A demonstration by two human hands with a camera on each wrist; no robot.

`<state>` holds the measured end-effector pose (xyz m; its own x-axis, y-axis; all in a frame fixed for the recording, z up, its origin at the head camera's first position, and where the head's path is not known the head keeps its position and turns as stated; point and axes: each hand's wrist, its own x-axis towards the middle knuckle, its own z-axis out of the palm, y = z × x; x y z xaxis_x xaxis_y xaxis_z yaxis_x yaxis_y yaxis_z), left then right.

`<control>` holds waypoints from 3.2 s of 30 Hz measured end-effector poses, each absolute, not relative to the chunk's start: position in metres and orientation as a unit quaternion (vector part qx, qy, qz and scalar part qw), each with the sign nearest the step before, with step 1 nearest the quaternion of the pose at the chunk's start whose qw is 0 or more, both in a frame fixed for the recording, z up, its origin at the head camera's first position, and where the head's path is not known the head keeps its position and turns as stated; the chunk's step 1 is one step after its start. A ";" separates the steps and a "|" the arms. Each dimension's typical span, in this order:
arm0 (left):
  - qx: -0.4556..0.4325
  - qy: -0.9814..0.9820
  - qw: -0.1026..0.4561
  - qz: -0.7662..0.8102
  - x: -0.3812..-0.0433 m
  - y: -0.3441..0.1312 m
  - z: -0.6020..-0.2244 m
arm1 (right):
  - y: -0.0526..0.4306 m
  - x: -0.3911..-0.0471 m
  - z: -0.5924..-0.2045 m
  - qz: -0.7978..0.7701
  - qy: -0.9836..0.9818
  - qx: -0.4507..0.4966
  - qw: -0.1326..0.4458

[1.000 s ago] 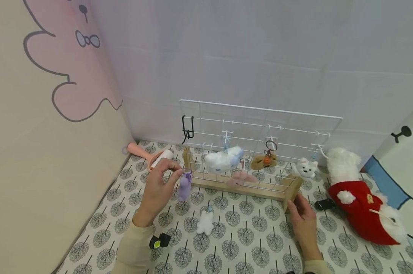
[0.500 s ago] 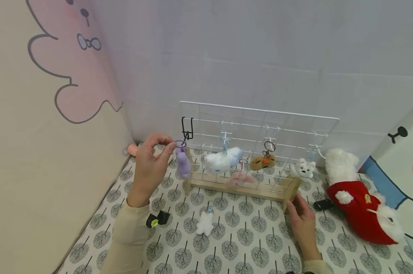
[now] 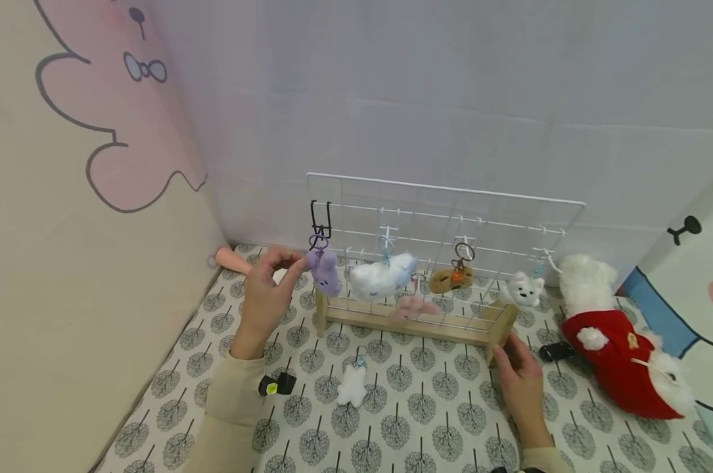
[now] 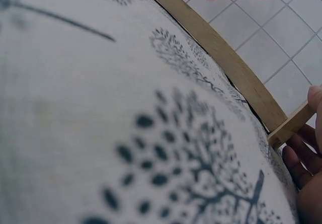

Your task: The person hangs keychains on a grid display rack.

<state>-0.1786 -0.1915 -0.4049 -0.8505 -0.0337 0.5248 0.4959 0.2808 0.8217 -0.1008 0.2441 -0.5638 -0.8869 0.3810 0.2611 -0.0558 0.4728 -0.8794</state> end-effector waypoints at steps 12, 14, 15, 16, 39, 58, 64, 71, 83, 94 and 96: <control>-0.073 -0.793 0.109 -0.595 -0.146 -0.188 -0.499 | 0.246 -0.103 -0.564 0.523 -0.814 -0.073 0.243; -0.075 -0.795 0.082 -0.597 -0.143 -0.183 -0.512 | 0.247 -0.104 -0.563 0.525 -0.812 -0.073 0.245; -0.080 -0.798 0.070 -0.593 -0.142 -0.180 -0.518 | 0.247 -0.104 -0.563 0.524 -0.812 -0.074 0.245; -0.086 -0.801 0.065 -0.589 -0.141 -0.177 -0.524 | 0.247 -0.104 -0.563 0.524 -0.813 -0.074 0.245; -0.199 -0.849 -0.055 -0.486 -0.158 -0.143 -0.556 | 0.244 -0.106 -0.564 0.519 -0.818 -0.085 0.234; -0.201 -0.865 -0.047 -0.457 -0.158 -0.135 -0.559 | 0.245 -0.106 -0.562 0.523 -0.817 -0.085 0.228; -0.219 -0.867 -0.053 -0.445 -0.159 -0.136 -0.560 | 0.245 -0.104 -0.561 0.525 -0.816 -0.085 0.225; -0.221 -0.872 -0.067 -0.431 -0.159 -0.136 -0.558 | 0.245 -0.104 -0.562 0.523 -0.818 -0.084 0.225; -0.212 -0.874 -0.067 -0.432 -0.161 -0.133 -0.556 | 0.245 -0.105 -0.562 0.524 -0.816 -0.078 0.232; -0.218 -0.872 -0.039 -0.437 -0.162 -0.133 -0.564 | 0.246 -0.104 -0.563 0.520 -0.820 -0.081 0.226; -0.216 -0.874 -0.025 -0.436 -0.161 -0.133 -0.565 | 0.246 -0.104 -0.562 0.521 -0.819 -0.082 0.225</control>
<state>-0.1610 -0.1333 -0.5653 -0.9058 0.3983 0.1443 0.3550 0.5277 0.7717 -0.1040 0.2459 -0.5621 -0.8855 0.3688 0.2825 -0.0997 0.4430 -0.8910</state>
